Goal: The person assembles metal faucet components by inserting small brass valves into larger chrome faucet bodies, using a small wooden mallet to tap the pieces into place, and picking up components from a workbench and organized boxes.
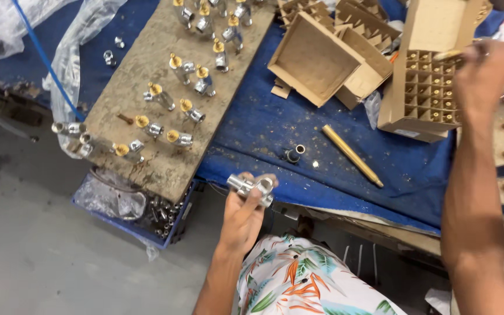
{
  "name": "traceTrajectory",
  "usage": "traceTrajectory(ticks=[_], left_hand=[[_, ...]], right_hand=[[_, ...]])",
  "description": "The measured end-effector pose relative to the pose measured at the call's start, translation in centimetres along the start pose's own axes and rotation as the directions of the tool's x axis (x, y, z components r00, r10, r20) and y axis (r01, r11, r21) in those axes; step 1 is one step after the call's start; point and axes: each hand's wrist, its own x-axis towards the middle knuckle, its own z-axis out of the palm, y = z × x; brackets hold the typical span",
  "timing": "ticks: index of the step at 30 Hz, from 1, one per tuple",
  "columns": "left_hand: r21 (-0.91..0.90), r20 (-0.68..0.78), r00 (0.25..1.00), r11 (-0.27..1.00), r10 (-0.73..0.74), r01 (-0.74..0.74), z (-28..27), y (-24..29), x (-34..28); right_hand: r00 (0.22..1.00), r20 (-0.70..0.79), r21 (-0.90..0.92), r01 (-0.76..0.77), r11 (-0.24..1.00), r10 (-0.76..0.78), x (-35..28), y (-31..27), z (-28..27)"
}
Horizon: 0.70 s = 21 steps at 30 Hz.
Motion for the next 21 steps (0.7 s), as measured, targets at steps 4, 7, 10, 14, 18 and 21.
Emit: traceTrajectory(ticks=[4, 7, 10, 14, 18, 21], left_hand=[[0.020, -0.053, 0.999, 1.000, -0.003, 0.004, 1.1, -0.6, 2.1], [-0.115, -0.094, 0.994, 0.993, -0.050, 0.039, 2.2, -1.7, 3.3], [-0.208, -0.077, 0.996, 0.978, -0.044, 0.027, 3.7, -2.4, 4.2], [-0.217, 0.002, 1.000, 0.976, 0.019, -0.018, 5.3, -3.6, 4.3], [-0.100, 0.093, 0.992, 0.992, 0.082, -0.072, 5.7, -4.0, 3.9], [-0.086, 0.146, 0.988, 0.996, 0.043, -0.030, 5.5, -3.8, 4.0]], right_hand=[[0.849, 0.410, 0.889, -0.453, 0.061, 0.333, -3.1, -8.6, -5.7], [0.748, 0.615, 0.779, -0.530, -0.335, 0.247, -7.5, -17.0, -8.6], [0.669, 0.702, 0.711, -0.675, -0.197, 0.243, -10.3, -24.4, -10.5], [0.711, 0.641, 0.715, -0.690, 0.111, 0.289, -12.3, -29.7, -11.6], [0.844, 0.475, 0.794, -0.533, 0.292, 0.250, -12.3, -30.3, -11.7], [0.819, 0.533, 0.806, -0.568, 0.164, 0.214, -11.7, -29.7, -11.2]])
